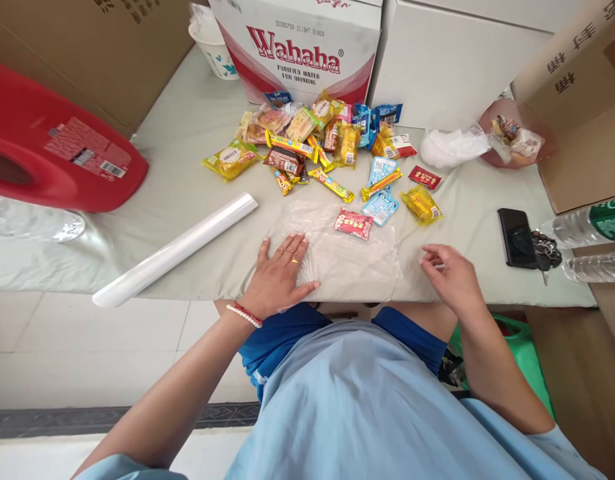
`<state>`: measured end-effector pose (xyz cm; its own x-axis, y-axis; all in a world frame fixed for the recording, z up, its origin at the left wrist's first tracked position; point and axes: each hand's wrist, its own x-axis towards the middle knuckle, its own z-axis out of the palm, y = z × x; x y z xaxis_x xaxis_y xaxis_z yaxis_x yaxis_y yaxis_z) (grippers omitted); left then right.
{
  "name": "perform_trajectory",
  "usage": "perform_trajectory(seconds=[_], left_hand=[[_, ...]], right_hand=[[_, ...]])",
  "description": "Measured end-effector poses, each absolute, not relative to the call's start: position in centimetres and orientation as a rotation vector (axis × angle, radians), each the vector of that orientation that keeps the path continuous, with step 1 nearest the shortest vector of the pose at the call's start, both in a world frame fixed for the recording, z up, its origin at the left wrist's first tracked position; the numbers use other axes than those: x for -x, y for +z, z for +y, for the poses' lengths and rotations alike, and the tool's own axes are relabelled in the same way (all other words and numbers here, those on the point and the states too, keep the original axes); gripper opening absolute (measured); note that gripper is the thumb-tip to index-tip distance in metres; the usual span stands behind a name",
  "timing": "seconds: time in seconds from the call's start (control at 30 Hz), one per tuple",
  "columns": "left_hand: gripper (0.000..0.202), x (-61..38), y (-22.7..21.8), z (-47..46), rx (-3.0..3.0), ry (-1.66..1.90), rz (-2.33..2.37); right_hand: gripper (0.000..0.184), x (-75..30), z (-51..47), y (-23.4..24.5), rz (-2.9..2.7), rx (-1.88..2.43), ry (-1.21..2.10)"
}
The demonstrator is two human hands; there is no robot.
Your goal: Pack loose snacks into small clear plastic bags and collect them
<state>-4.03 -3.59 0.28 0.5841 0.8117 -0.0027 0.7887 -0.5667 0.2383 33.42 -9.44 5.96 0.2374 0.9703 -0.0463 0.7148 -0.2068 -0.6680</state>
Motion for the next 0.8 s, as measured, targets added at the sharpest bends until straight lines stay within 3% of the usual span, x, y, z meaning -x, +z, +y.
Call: perform_trajectory(seconds=[0.07,0.2,0.37,0.47,0.53,0.8], left_hand=[[0.094,4.0,0.2,-3.5,-2.615,0.159,1.306],[0.098,4.0,0.4,-3.4,-2.63,0.153,1.305],[0.104,4.0,0.5,-3.6,-2.668,0.11,1.297],[0.103,4.1,0.1,-3.4,-2.658,0.11,1.305],[0.099,4.5,0.1,-2.9,-2.625,0.108,1.287],[0.073,7.8,3.0,1.0,-2.316,0.067,0.957]], right_hand=[[0.024,-32.0,-8.4,7.9,-1.645,1.827,0.37],[0.023,-28.6,-2.9,9.0,-2.04,1.385,0.232],[0.022,-25.3,4.5,6.6,-2.475,1.045,0.617],[0.027,-22.6,3.8,6.1,-2.8,0.605,0.881],[0.034,-20.7,1.3,6.0,-2.886,0.375,0.889],[0.046,-17.8,-5.9,2.4,-2.831,0.6,0.608]])
